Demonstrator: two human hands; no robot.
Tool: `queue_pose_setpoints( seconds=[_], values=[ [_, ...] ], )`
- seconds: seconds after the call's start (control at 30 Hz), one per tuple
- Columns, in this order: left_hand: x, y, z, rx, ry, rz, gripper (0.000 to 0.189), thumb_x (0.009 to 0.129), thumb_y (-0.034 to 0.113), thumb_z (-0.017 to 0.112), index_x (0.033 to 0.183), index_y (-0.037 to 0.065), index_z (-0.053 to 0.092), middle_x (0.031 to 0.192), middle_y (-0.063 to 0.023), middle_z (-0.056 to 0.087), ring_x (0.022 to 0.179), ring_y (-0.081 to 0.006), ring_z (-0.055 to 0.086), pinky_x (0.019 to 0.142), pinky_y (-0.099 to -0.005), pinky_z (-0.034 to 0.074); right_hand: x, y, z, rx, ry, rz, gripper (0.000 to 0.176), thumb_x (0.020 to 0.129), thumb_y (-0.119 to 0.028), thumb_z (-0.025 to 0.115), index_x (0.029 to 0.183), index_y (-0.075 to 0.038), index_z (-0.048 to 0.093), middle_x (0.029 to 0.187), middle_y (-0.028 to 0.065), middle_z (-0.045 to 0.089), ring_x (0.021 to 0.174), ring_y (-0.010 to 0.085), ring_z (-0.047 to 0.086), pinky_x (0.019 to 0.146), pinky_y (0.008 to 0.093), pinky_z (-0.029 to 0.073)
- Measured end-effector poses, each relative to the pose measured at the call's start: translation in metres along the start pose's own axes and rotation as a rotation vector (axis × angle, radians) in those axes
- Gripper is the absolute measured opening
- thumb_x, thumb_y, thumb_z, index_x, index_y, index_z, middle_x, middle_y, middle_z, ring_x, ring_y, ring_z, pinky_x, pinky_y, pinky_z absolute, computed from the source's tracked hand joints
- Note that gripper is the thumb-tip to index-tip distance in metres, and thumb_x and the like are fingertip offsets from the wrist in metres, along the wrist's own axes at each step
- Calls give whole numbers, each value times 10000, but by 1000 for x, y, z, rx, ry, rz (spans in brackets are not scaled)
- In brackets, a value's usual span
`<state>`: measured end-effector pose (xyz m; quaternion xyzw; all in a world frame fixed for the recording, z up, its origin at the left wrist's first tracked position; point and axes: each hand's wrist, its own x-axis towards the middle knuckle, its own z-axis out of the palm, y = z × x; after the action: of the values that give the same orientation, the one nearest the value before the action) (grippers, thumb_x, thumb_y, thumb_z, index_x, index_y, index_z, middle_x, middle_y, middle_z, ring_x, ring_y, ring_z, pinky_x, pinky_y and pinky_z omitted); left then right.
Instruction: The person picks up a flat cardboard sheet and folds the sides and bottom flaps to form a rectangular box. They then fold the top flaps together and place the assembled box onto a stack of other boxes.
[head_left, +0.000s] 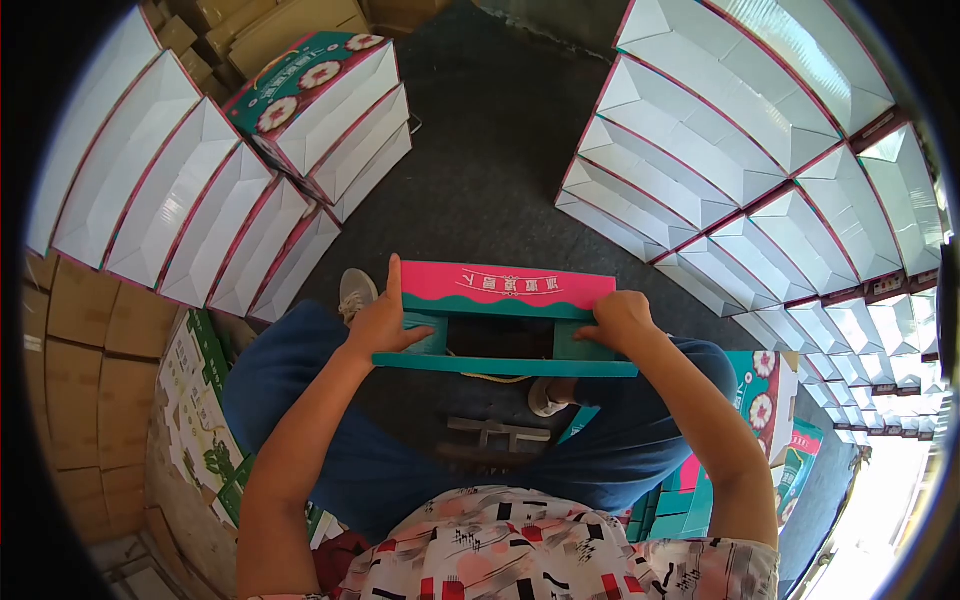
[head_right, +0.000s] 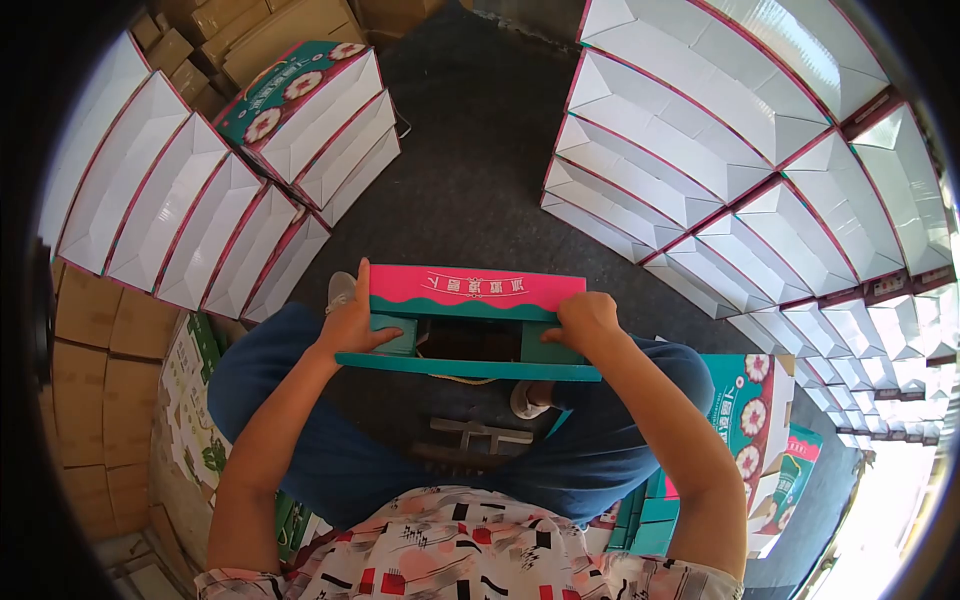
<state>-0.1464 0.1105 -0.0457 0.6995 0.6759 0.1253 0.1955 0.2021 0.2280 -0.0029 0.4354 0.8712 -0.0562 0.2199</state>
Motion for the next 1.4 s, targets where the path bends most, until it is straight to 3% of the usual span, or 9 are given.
queue_pose_setpoints(
  seconds=[0.17,0.23,0.33,0.53,0.6,0.7,0.8,1.1,1.4],
  values=[
    [-1,-6,0,-37,-56,-73,1224,738,403,740,1432,7,-187,1202,-250,560,1003,-376,615,794,-380,514,-24,18,-25,505,9,34,523,768,-539,662,843,-22,668,711,117,645,712,297,645,671,396,509],
    [-1,-4,-1,-70,-82,-110,1220,726,378,751,1437,5,-168,1218,-253,548,1015,-378,608,818,-384,505,-51,14,-48,815,50,-124,479,791,-469,679,964,-24,634,874,134,651,835,305,634,760,406,502],
    [-1,-1,-4,-134,-67,-113,1220,704,334,773,1444,-7,-135,1239,-267,526,1028,-385,598,855,-386,488,-98,-23,-70,629,266,-445,461,801,-394,681,1093,-46,604,1035,140,622,967,329,595,843,411,472],
    [1,-9,-7,-205,-60,-65,1149,732,368,747,1462,3,-61,1282,-273,489,1088,-372,572,887,-386,475,-92,-38,-31,390,427,-372,428,799,-285,679,1137,-58,548,1034,132,595,979,317,576,876,416,451],
    [2,-14,-14,-173,3,17,1103,746,388,734,1472,9,-4,1306,-274,468,1121,-368,553,904,-389,464,-90,-38,-29,400,409,-365,398,809,-271,668,1120,-53,550,1019,134,596,963,322,575,865,420,453],
    [-4,10,-47,-160,-92,-209,1020,777,397,709,1474,17,67,1327,-269,450,1163,-367,524,943,-387,435,-89,-37,-30,405,388,-359,394,807,-283,670,1105,-52,555,1004,137,597,953,329,573,848,422,454],
    [0,-18,-17,-144,19,-13,983,798,385,696,1473,25,79,1316,-263,465,1161,-369,526,960,-378,419,-93,-35,-35,435,374,-342,425,788,-317,689,1097,-56,561,997,140,598,950,332,573,834,421,454],
    [-2,-22,-15,-353,-37,-19,957,812,447,652,1474,42,92,1312,-268,483,1184,-376,513,987,-394,413,-86,-40,-40,377,312,-348,378,768,-335,707,978,-51,572,964,136,595,946,330,578,798,425,461],
    [2,-25,-5,-525,60,-305,843,880,590,482,1456,34,219,1405,-265,383,1302,-369,393,1046,-367,347,-60,-34,-50,606,221,-282,397,866,-392,593,1036,-33,588,1005,157,608,939,348,594,797,424,475]
  ],
)
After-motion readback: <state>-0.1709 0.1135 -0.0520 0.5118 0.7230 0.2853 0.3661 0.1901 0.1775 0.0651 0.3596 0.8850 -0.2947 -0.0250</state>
